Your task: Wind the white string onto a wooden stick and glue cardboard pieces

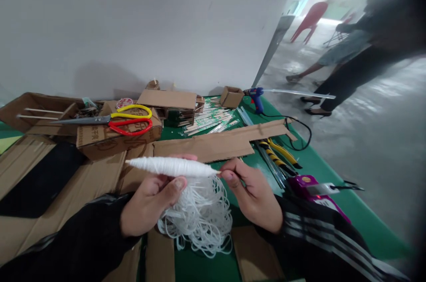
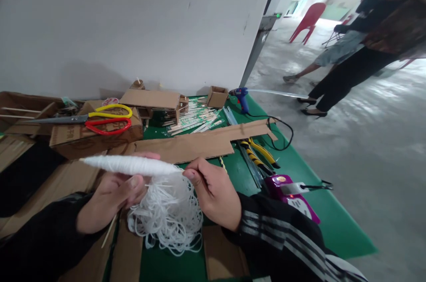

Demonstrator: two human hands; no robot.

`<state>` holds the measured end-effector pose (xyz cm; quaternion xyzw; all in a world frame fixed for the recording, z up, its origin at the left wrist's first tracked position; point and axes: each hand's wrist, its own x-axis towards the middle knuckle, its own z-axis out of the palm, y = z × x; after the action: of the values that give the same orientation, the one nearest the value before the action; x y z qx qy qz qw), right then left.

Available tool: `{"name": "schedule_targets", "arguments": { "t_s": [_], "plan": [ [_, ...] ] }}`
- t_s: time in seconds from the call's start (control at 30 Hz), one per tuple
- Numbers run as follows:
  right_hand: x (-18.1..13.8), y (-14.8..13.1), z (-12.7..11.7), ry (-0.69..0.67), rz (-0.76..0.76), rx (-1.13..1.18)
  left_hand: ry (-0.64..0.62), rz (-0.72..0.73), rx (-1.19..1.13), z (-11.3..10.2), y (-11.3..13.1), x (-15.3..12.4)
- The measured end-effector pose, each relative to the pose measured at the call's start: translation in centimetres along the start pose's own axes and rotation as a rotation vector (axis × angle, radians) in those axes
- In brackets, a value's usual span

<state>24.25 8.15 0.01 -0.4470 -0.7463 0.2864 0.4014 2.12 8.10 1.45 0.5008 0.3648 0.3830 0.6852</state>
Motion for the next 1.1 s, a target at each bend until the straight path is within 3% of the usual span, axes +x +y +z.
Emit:
{"name": "schedule_targets", "arguments": {
  "t_s": [0.37,0.63,0.87,1.1],
  "plan": [
    [-0.45,0.12,0.47,-0.042,0.033,0.092,0.008,-0.003,0.139,0.12,-0.04,0.64],
    [-0.15,0.15,0.27,0.000,-0.020,-0.072,-0.031,0.020,0.091,0.07,-0.13,0.44],
    [-0.55,0.16,0.48,-0.056,0.029,0.012,0.057,0.003,0.051,0.14,-0.09,0.74],
    [-0.35,0.33,0.36,-0.046,-0.081,-0.086,0.064,-0.054,0.010,0.45,-0.17,0.67]
  ]
}}
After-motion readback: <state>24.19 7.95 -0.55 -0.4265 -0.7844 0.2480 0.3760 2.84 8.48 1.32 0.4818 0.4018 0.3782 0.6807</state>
